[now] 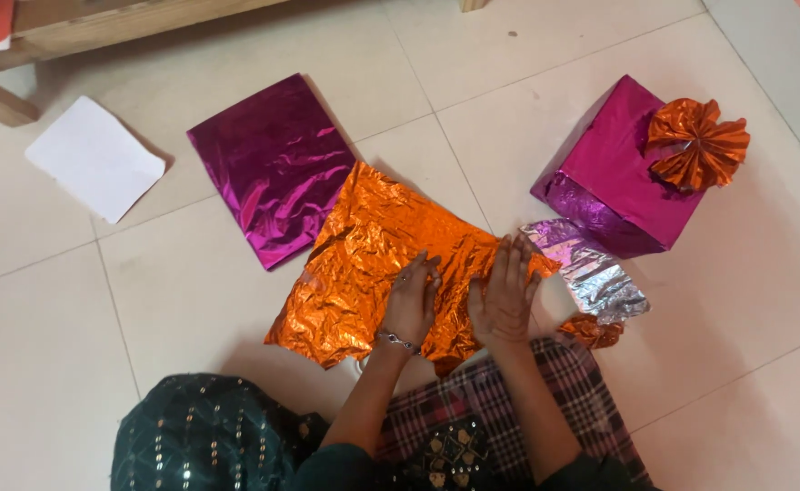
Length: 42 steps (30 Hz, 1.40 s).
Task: The person wraps a rectangular gift with shiny pink paper, folds the edges, and secures them with tape. They then handle an orange decorative bow and a sheet of orange wrapping paper, folding and taping the orange paper around another item.
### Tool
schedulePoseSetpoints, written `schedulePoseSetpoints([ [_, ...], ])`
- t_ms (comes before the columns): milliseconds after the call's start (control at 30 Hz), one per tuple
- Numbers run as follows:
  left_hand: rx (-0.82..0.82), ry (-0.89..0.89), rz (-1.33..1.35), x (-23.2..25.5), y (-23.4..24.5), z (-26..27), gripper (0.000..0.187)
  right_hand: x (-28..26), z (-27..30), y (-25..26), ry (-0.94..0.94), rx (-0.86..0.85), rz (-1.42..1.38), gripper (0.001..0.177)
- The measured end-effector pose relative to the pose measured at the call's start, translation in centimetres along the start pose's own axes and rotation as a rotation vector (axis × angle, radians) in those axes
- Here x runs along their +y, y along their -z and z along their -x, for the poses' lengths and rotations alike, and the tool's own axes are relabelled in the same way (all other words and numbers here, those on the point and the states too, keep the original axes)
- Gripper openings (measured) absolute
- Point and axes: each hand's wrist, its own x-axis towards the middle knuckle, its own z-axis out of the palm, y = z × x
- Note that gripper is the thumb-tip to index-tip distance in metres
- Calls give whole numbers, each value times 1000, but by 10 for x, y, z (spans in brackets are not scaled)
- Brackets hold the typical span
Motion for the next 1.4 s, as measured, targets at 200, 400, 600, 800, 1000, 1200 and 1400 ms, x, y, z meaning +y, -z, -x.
schedulePoseSetpoints([
  [200, -68, 5, -30, -22, -11, 2, 37, -9, 15, -23, 10, 77, 220, 84],
  [400, -70, -2, -120, -31, -20, 3, 29, 0, 19, -30, -3, 66, 155, 75],
  [600, -119, 131, -125, -29, -21, 4, 26, -2, 17, -32, -7, 107, 148, 76],
  [800, -52, 83, -158, -31, -22, 3, 10, -9, 15, -24, -56, 73, 136, 76],
  [1000, 15, 3, -93, -31, -20, 7, 10, -14, 16, -17, -59, 47, 83, 76],
  [1200, 62, 141, 101, -23, -15, 4, 9, -10, 19, -23, 19, 123, 240, 63],
  [1400, 175, 41, 11, -6, -13, -2, 9, -5, 18, -28, 70, 126, 201, 65],
])
